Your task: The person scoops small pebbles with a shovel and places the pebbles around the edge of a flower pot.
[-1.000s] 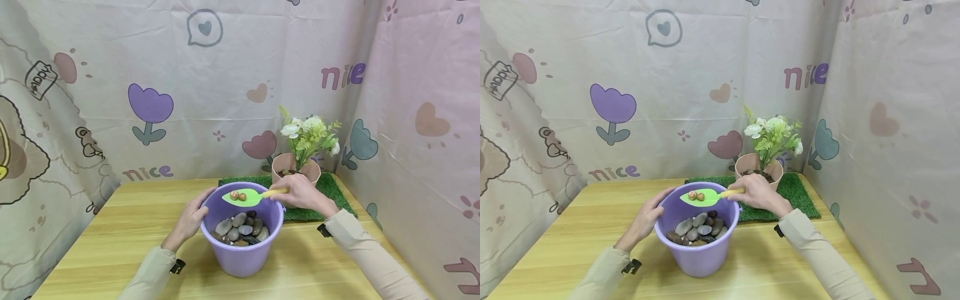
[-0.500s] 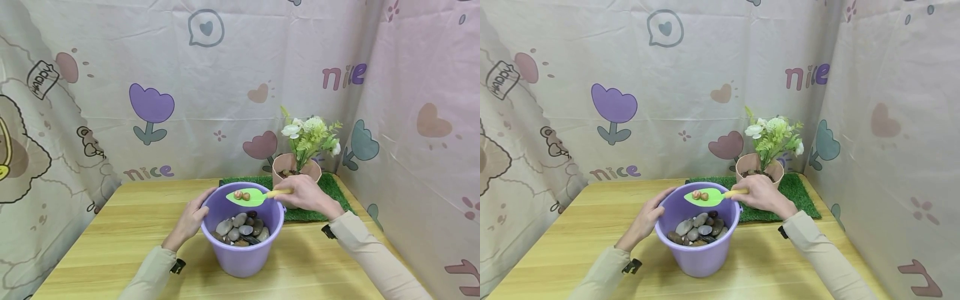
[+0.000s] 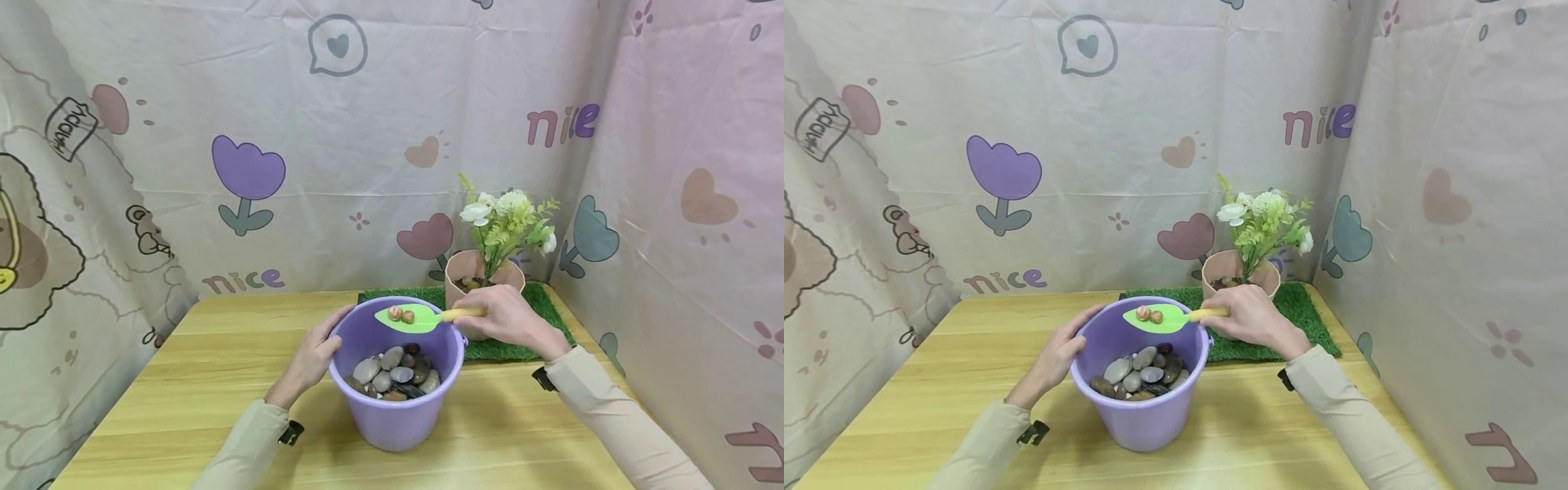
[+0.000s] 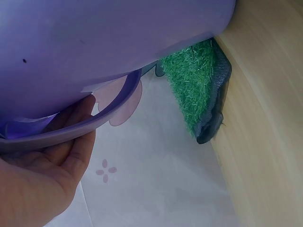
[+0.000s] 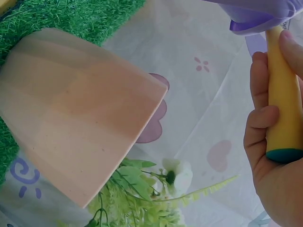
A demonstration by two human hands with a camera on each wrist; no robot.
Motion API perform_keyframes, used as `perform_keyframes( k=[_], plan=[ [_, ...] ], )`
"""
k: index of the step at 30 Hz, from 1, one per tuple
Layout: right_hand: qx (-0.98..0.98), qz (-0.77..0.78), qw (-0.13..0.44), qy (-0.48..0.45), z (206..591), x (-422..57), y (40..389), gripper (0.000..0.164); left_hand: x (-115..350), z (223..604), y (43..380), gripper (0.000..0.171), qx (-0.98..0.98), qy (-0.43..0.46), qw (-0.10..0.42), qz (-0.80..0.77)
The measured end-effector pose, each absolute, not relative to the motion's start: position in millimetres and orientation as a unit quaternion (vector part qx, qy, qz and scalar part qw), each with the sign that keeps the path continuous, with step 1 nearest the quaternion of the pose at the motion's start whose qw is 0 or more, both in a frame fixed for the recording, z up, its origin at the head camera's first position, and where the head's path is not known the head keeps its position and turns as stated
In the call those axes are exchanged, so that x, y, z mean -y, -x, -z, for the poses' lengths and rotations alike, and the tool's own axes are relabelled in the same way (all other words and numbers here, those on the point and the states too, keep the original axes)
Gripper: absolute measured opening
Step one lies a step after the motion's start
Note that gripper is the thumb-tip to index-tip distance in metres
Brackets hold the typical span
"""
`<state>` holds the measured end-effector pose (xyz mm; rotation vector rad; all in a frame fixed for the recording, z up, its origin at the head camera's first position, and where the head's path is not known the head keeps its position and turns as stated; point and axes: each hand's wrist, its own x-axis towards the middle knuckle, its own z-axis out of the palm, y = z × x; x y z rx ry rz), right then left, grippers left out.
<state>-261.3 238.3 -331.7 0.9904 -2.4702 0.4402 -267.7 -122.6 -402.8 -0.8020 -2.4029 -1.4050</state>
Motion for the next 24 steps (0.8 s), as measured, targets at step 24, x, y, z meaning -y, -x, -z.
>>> perform_keyframes(
  k=[24],
  plan=[
    [0.893,-0.14,0.27,-0.333,318,-255,257,0.025,122,404,269,0.063,0.827,0.273,0.127,0.475]
  ],
)
